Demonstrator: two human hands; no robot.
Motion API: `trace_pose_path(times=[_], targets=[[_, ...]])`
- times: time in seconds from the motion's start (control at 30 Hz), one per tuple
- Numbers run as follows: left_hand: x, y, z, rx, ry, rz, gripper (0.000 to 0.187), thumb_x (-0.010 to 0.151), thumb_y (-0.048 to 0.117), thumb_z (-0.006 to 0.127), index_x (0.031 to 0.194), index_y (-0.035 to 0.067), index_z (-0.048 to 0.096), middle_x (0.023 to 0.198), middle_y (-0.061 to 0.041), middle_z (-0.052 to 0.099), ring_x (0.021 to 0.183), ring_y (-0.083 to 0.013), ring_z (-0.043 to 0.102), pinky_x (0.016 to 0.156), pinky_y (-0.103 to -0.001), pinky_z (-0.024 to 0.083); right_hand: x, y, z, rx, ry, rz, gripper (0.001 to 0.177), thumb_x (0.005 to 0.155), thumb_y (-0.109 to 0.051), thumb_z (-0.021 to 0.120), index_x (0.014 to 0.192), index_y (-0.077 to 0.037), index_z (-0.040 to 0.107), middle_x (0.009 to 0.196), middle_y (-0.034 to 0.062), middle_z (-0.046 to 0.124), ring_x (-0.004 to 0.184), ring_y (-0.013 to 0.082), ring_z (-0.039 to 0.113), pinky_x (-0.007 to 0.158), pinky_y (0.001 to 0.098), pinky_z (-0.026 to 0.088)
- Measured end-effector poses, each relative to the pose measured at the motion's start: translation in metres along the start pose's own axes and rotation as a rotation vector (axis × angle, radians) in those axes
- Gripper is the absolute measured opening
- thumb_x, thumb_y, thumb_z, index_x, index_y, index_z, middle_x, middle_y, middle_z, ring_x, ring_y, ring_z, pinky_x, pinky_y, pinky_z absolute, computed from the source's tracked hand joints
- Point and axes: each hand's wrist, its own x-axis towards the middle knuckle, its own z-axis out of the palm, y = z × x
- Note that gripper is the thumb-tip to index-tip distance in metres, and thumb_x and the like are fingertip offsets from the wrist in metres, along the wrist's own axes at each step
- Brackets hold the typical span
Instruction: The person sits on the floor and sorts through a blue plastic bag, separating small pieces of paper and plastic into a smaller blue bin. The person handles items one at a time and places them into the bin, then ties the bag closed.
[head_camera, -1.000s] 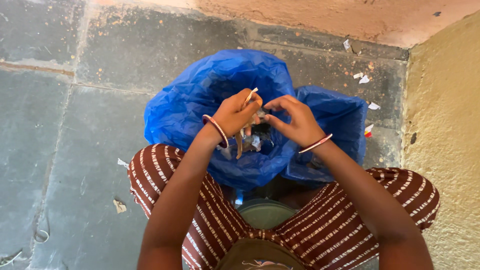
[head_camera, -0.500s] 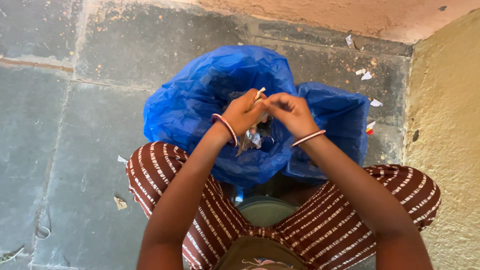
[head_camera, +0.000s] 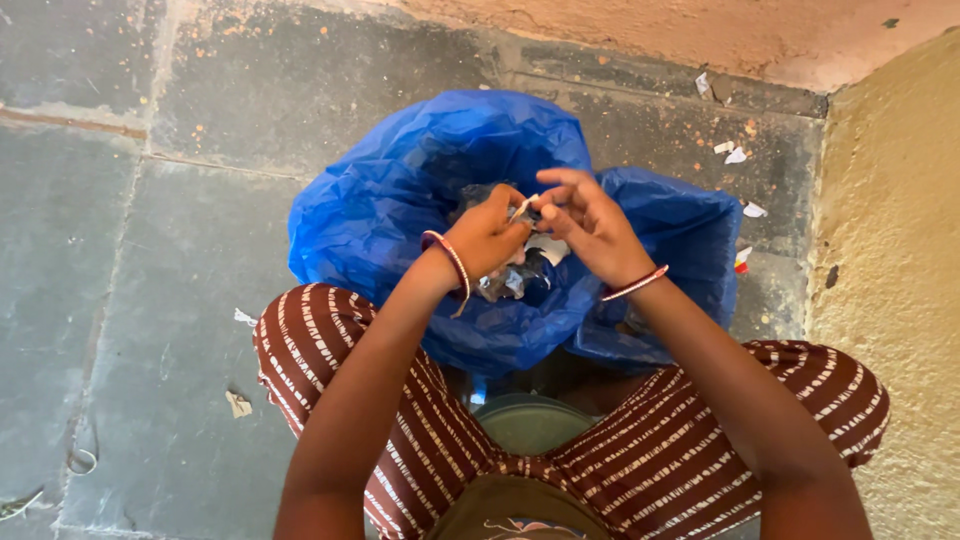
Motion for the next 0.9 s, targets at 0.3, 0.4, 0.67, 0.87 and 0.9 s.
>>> trace_pose_path(times=[0.3,0.4,0.67,0.87,0.9], targets=[[-0.001,-0.002,0.007,0.05,-0.079,-0.05,0.042,0.096,0.021,0.054,0.131,0.004,0.038,0.068,-0.01,0.068,0.046,-0.0176,0.061,0.042,-0.034,0.048,-0.001,0.016,0.009,-0.038,0.018,-0.081,0.019,0.106,-0.019,0.068,0.112,-0.001,0.069,0.1,0.0004,0.07,0.09,0.0055,0.063,0.08,0.0216,0.052],[-0.001,0.0,0.007,0.076,-0.105,-0.052,0.041,0.093,0.018,0.054,0.13,0.005,0.04,0.068,-0.009,0.068,0.045,-0.0179,0.061,0.042,-0.034,0.05,0.002,0.016,0.001,-0.106,0.18,-0.107,0.014,0.1,-0.017,0.067,0.104,-0.003,0.069,0.093,-0.0029,0.072,0.083,0.0025,0.064,0.074,0.0192,0.053],[0.0,0.0,0.0,0.044,-0.046,-0.033,0.036,0.095,0.02,0.054,0.128,0.008,0.045,0.071,-0.009,0.071,0.047,-0.0166,0.061,0.045,-0.033,0.049,0.004,0.015,-0.017,-0.52,0.682,-0.163,0.017,0.103,-0.018,0.072,0.101,-0.001,0.073,0.075,-0.0002,0.064,0.067,0.0046,0.054,0.06,0.0218,0.043],[0.023,-0.023,0.003,0.366,0.388,0.246,0.025,0.094,0.021,0.066,0.112,0.005,0.059,0.076,-0.017,0.072,0.068,-0.0296,0.069,0.061,-0.042,0.053,0.011,0.028,-0.014,-0.29,0.656,-0.268,0.044,0.103,-0.023,0.067,0.139,-0.007,0.048,0.121,0.0062,0.057,0.099,0.0103,0.06,0.076,0.0268,0.052],[0.026,-0.024,0.007,0.304,0.423,0.223,0.022,0.095,0.021,0.065,0.11,0.005,0.06,0.077,-0.017,0.073,0.07,-0.0304,0.071,0.062,-0.042,0.054,0.007,0.029,-0.004,-0.334,0.625,-0.245,0.052,0.101,-0.024,0.067,0.144,-0.008,0.043,0.129,0.0081,0.053,0.105,0.0122,0.058,0.078,0.0287,0.051]])
